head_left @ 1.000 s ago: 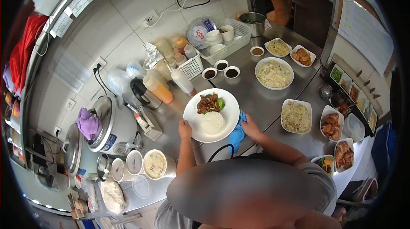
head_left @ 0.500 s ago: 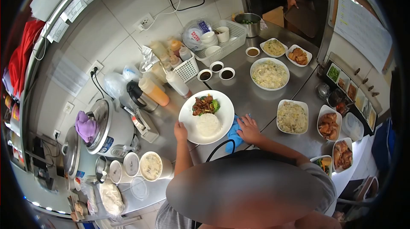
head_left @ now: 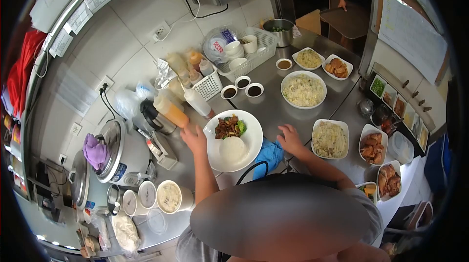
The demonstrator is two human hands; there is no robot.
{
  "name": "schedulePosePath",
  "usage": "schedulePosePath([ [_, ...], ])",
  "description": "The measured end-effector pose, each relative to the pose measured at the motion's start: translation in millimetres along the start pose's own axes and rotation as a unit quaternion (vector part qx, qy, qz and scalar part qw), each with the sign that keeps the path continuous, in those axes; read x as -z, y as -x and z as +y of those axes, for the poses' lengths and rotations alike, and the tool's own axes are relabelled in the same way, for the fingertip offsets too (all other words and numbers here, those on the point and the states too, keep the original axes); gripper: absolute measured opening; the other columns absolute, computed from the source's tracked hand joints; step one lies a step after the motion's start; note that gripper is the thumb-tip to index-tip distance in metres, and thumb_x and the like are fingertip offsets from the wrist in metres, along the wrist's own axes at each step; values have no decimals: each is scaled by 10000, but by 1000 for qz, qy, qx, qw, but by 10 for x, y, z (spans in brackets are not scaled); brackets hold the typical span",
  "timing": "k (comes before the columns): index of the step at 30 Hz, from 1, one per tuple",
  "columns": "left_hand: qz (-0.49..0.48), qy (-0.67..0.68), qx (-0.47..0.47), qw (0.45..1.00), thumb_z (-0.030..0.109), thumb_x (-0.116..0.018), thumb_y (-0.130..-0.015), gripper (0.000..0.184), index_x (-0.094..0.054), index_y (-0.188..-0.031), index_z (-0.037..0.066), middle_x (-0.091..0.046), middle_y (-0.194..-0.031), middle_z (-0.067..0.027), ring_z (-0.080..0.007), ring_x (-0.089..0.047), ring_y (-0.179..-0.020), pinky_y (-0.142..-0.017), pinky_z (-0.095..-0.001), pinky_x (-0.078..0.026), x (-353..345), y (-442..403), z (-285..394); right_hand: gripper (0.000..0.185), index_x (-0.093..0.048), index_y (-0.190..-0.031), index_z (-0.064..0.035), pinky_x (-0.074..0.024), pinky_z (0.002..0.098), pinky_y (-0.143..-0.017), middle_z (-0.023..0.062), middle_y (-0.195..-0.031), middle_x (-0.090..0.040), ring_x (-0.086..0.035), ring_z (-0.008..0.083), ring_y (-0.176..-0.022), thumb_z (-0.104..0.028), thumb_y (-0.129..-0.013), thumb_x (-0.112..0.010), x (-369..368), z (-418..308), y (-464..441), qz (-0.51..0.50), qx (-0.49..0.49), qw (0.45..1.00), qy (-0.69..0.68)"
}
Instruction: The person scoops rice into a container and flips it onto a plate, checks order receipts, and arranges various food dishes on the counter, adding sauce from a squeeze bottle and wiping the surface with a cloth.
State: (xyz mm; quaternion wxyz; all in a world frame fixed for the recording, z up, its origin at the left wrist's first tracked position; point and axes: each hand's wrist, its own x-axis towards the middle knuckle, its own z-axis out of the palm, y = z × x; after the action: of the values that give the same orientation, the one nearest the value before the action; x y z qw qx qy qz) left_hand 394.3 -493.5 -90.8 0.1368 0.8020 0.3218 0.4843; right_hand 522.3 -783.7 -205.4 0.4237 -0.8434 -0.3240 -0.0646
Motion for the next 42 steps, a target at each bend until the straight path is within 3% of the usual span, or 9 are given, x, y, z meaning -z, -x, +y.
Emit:
schedulePosePath([
  [7, -175, 306, -3, 936, 183, -513, -780, 262, -535, -955, -11, -546, -788, -45, -97, -477, -684, -630, -226, -390, -231, -1676, 1423, 285, -530, -939, -49, -346, 403, -817, 167, -1035, -449, -428, 329, -948, -155, -675, -555, 105, 68, 127, 13, 40, 999, 24],
  [9, -136, 297, -131, 936, 200, -504, -786, 267, -540, -965, 5, -542, -765, -30, -90, -474, -657, -617, -229, -393, -579, -2236, 1612, 267, -533, -914, -46, -352, 402, -808, 166, -1016, -460, -433, 330, -938, -135, -663, -562, 95, 78, 132, 16, 29, 999, 6],
  [15, -64, 351, -108, 928, 288, -585, -725, 389, -485, -1022, 58, -525, -759, -43, -119, -467, -621, -528, -229, -387, -1066, -3778, 2688, 230, -528, -864, -23, -389, 380, -749, 170, -941, -489, -478, 329, -836, -59, -640, -568, 122, 114, 102, 32, 19, 999, -39],
  [22, -78, 527, 112, 839, 192, -624, -698, 312, -483, -874, -23, -506, -647, -84, -145, -463, -488, -396, -230, -372, -1056, -4326, 3640, 136, -516, -804, 4, -413, 269, -606, 92, -809, -503, -496, 190, -704, -64, -691, -548, -45, 161, 109, 111, -12, 972, -207],
  [28, -109, 573, 61, 810, 6, -554, -702, 141, -463, -797, -44, -549, -657, -109, -177, -564, -543, -393, -223, -378, -1457, -4757, 3678, 166, -514, -773, 19, -379, 242, -433, 60, -561, -479, -457, 134, -466, -80, -653, -570, -128, 343, 93, 24, -166, 902, -398],
  [32, -59, 533, 44, 843, 32, -489, -728, 78, -474, -786, -19, -524, -640, -89, -149, -510, -476, -368, -220, -355, -1523, -4512, 3907, 146, -530, -730, 17, -370, 226, -420, 44, -506, -471, -457, 118, -452, -92, -646, -580, -245, 496, 78, -26, -417, 723, -551],
  [35, -23, 555, 17, 832, 97, -529, -749, 126, -435, -723, 17, -458, -548, -60, -137, -446, -385, -287, -220, -305, -1485, -4543, 3989, 149, -560, -730, -46, -417, 273, -486, 53, -590, -511, -503, 168, -531, -125, -617, -614, -293, 643, 111, -65, -234, 883, -402],
  [38, -30, 580, 35, 813, 136, -529, -760, 160, -446, -740, 1, -465, -560, -63, -145, -450, -389, -291, -219, -312, -1378, -4451, 4105, 185, -581, -744, -126, -449, 333, -576, 64, -696, -541, -539, 230, -647, -158, -575, -647, -366, 733, 150, 128, 140, 978, -85],
  [42, -22, 634, 124, 763, 348, -580, -737, 356, -478, -745, 7, -484, -580, -62, -146, -430, -379, -292, -232, -303, -1277, -4322, 3915, 199, -568, -724, -175, -438, 369, -659, 74, -770, -542, -529, 281, -738, -147, -545, -651, -364, 807, 189, 54, 104, 988, -103],
])
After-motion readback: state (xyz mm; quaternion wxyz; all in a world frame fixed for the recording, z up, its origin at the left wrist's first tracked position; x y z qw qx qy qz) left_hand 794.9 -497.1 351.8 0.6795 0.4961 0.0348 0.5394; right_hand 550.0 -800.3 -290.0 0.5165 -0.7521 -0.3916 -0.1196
